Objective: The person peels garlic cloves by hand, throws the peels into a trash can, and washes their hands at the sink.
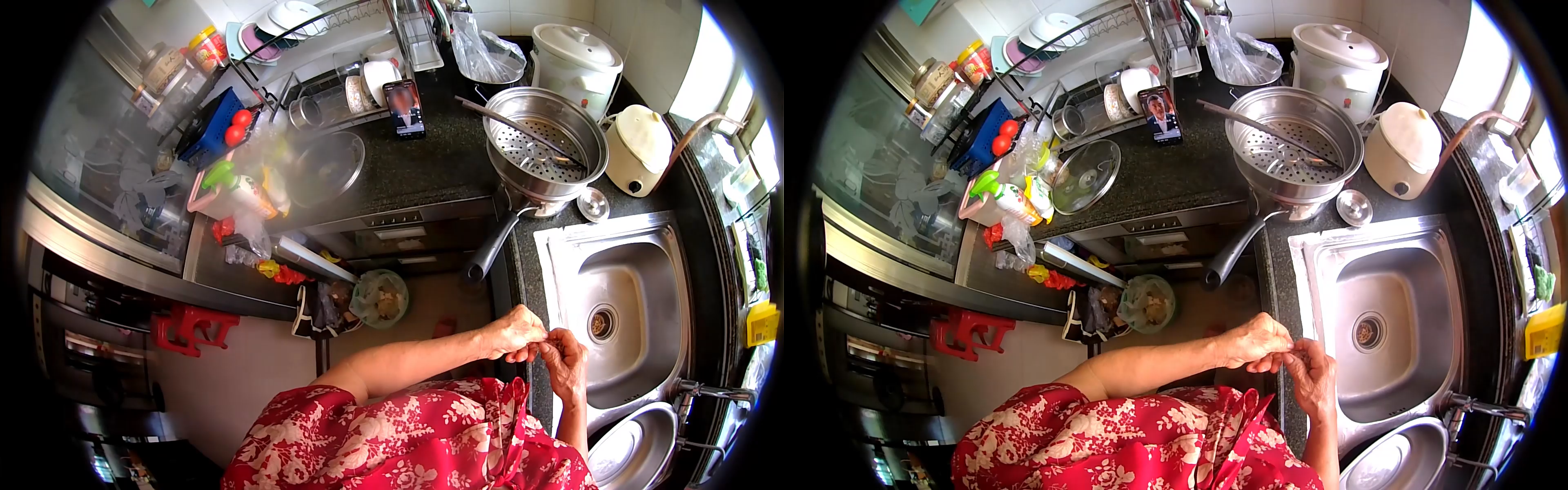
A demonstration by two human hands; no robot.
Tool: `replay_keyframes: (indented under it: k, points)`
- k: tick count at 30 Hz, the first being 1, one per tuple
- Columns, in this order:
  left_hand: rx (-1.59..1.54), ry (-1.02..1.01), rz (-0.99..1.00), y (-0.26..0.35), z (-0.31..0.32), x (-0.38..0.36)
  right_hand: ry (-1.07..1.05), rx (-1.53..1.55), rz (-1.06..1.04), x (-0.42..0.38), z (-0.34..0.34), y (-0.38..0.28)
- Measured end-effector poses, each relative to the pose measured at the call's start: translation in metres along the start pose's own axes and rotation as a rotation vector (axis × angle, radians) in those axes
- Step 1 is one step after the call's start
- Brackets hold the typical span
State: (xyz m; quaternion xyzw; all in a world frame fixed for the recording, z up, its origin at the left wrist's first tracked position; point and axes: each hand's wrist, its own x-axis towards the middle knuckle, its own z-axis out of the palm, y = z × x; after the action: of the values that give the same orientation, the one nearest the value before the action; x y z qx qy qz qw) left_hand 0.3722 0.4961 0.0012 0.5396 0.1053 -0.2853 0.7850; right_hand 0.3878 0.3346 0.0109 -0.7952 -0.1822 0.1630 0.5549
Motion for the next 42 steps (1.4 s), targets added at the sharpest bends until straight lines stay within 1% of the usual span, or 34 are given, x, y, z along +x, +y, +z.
replay_keyframes:
  k: [2,3,5,10,15,17,18,21,23,25,26,27,29,30,33,34,39,41,42]
  points:
    - [0.006,0.001,0.005,0.001,0.001,-0.001,0.028,0.185,0.021,-0.001,0.004,0.006]
    - [0.012,0.002,0.008,0.001,0.002,-0.001,0.029,0.185,0.021,-0.001,0.003,0.006]
    - [0.017,-0.016,0.013,0.003,0.002,-0.001,0.031,0.005,0.008,0.000,0.000,0.005]
    - [-0.029,-0.061,0.035,0.003,0.001,-0.001,0.058,0.032,0.015,0.002,0.002,0.008]
    - [-0.141,-0.020,0.004,0.005,0.003,-0.002,0.106,0.017,-0.037,0.002,0.006,0.009]
    - [-0.146,0.014,-0.004,0.007,0.007,-0.002,0.183,-0.055,-0.108,0.001,0.009,0.016]
    - [-0.150,0.048,-0.011,0.008,0.009,-0.002,0.183,-0.057,-0.104,0.001,0.008,0.014]
    - [-0.221,0.033,-0.019,0.005,0.008,0.000,0.164,-0.107,-0.124,0.003,0.005,0.008]
    - [-0.244,0.010,-0.032,0.005,0.005,-0.001,0.130,0.021,-0.022,0.004,0.003,0.007]
    - [-0.310,0.012,-0.067,0.006,0.006,-0.002,0.129,0.186,0.206,0.006,-0.001,-0.004]
    - [-0.323,0.000,-0.059,0.009,0.007,-0.003,0.089,0.280,0.220,0.007,-0.005,-0.006]
    - [-0.336,-0.019,-0.056,0.012,0.007,-0.005,0.091,0.451,0.235,0.007,-0.006,-0.008]
    - [-0.455,-0.047,-0.105,0.013,0.005,-0.003,0.101,0.784,0.358,0.008,-0.005,0.000]
    - [-0.487,-0.071,-0.114,0.013,0.004,-0.001,0.087,0.928,0.376,0.008,-0.006,0.007]
    - [-0.531,-0.100,-0.136,0.011,-0.002,0.002,0.071,1.133,0.346,0.008,-0.008,0.018]
    - [-0.536,-0.096,-0.127,0.012,-0.001,0.001,0.040,1.167,0.342,0.008,-0.010,0.020]
    - [-0.568,-0.084,-0.097,0.011,0.000,0.001,0.041,1.216,0.355,0.006,-0.015,0.020]
    - [-0.604,-0.091,-0.082,0.010,-0.001,0.003,0.031,1.246,0.333,0.006,-0.015,0.020]
    - [-0.603,-0.091,-0.084,0.009,-0.001,0.004,-0.026,1.287,0.286,0.006,-0.016,0.027]
